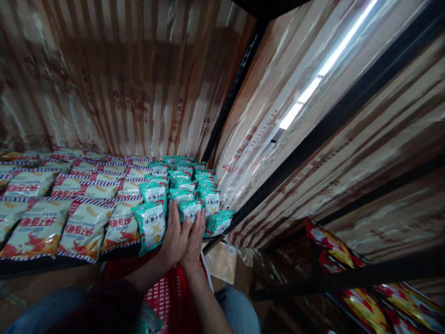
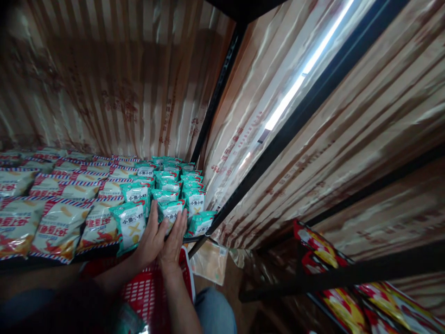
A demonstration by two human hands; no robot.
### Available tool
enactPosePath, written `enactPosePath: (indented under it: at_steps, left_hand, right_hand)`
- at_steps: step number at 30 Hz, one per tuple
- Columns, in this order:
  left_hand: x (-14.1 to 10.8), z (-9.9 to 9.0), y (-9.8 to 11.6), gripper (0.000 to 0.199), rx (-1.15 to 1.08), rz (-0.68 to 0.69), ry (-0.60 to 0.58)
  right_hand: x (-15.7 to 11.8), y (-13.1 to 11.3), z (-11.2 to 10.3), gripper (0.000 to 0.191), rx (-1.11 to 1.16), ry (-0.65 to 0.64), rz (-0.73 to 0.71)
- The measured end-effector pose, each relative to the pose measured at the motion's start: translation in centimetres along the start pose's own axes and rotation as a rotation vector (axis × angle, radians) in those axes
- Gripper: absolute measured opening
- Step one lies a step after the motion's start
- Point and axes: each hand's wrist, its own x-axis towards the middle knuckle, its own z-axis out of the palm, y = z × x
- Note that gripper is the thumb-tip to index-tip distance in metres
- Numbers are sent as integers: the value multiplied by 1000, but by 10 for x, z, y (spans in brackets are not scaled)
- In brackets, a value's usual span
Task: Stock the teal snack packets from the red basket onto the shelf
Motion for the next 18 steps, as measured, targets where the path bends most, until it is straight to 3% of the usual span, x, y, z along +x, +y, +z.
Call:
enactPosePath:
  at_steps: [9, 18]
  left_hand:
    - [2, 3, -11, 64, 3, -52, -55]
    - [-1, 5, -19, 64, 41, -23, -35]
  right_hand:
    - [3, 2, -5, 61, -38, -95, 13]
    - [-6, 0, -16, 63, -61, -60, -51]
